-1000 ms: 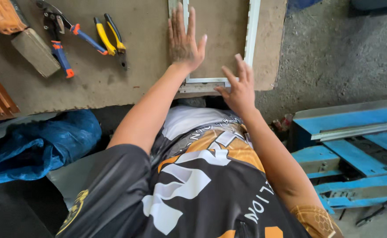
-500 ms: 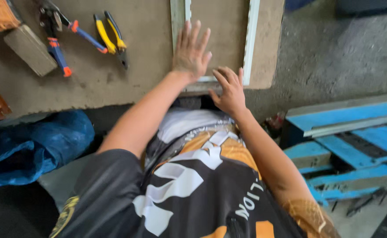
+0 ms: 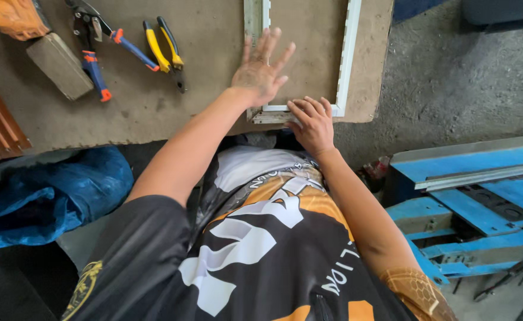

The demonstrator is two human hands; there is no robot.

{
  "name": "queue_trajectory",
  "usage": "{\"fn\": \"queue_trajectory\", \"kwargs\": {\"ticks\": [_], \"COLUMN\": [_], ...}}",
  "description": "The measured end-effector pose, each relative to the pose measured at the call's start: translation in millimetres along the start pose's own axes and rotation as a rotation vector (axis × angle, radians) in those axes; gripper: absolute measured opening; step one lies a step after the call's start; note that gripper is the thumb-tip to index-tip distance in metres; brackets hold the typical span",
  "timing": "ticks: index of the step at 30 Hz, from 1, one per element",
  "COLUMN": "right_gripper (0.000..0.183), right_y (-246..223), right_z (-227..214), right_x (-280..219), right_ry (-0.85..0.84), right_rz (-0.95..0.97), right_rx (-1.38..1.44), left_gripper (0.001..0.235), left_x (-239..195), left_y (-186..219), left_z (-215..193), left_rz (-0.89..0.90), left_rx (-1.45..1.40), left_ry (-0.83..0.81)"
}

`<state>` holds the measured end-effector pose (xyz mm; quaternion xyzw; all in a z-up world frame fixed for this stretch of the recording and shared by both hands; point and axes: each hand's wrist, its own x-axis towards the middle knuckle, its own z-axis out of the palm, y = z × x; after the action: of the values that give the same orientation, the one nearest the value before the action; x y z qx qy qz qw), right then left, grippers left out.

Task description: The person assembles white metal frames by fitting rectangular pieces together on a workbench, using their hands to align the joints.

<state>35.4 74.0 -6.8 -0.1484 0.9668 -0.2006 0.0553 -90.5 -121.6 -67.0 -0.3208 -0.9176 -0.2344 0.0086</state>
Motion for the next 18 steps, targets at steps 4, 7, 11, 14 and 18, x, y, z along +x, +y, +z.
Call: {"fn": "queue_trajectory", "kwargs": {"ticks": [4, 7, 11, 14, 18], "right_gripper": [0.054, 0.056, 0.060, 0.057, 0.054], "right_y": [0.4, -2.9, -6.7, 0.7, 43.0], "right_z": [2.3, -0.7, -15.1, -29.2, -31.7], "right_x": [-4.5, 0.1, 1.4, -8.1, -10.2], "right_ry": [0.030, 0.020, 0.004, 0.180, 0.228], "right_rz": [0.020, 0.020, 0.032, 0.164, 0.497], "right_rx": [0.001, 0.004, 0.113, 0.282, 0.181], "left_gripper": [0.083, 0.097, 0.083, 0.083, 0.070], "left_x": [-42.0, -54.7, -49.9, -51.0, -50.9], "left_y": [20.1, 45.6, 50.8, 50.5, 57.1], "left_z": [-21.1, -21.9, -15.0, -6.4, 1.3], "left_rz": [-0.747, -0.903, -0.943, -0.890, -0.923], "left_rx": [-0.400, -0.441, -0.361, -0.280, -0.298], "left_ry": [0.171, 0.009, -0.070, -0.027, 0.024]}}
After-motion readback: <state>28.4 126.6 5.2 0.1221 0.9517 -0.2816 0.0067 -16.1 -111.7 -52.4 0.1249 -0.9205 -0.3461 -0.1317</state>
